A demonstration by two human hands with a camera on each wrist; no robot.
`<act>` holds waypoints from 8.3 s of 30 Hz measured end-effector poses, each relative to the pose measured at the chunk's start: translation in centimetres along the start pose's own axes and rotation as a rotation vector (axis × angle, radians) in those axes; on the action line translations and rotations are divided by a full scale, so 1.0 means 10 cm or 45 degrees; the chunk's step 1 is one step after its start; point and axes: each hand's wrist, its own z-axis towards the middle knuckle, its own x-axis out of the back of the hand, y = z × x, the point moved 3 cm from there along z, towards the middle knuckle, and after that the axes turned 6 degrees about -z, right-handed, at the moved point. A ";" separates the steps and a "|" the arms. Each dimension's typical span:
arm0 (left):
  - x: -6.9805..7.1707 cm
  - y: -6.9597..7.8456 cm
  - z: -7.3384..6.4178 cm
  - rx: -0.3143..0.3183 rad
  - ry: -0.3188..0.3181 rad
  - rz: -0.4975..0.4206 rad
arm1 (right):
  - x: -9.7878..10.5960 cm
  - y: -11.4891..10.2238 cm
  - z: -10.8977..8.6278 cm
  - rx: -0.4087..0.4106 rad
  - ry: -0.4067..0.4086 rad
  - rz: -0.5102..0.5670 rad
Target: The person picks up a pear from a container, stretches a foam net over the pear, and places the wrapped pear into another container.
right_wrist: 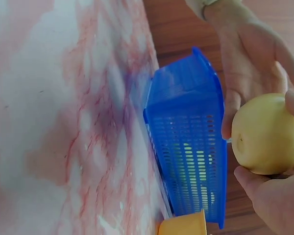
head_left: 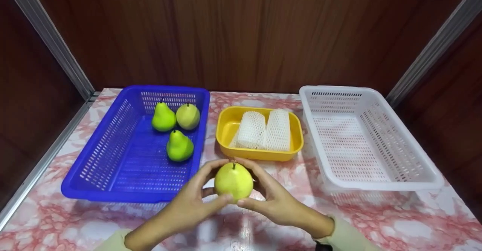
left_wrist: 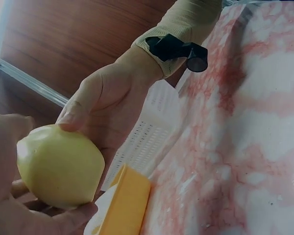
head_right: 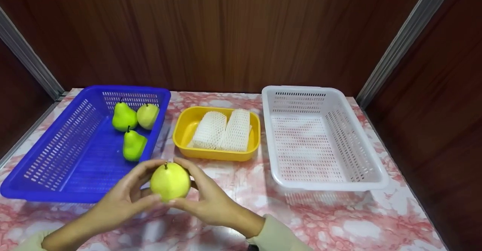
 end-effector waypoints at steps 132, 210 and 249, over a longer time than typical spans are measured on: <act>-0.65 -0.85 0.27 0.060 -0.003 0.073 | 0.99 0.97 -0.25 -0.954 0.998 0.205; -0.01 -0.41 1.87 0.776 0.218 1.079 | 1.02 0.95 -0.27 -0.978 0.939 0.161; 0.43 -0.08 1.83 0.461 0.385 0.445 | 1.02 0.96 -0.29 -0.987 0.912 0.308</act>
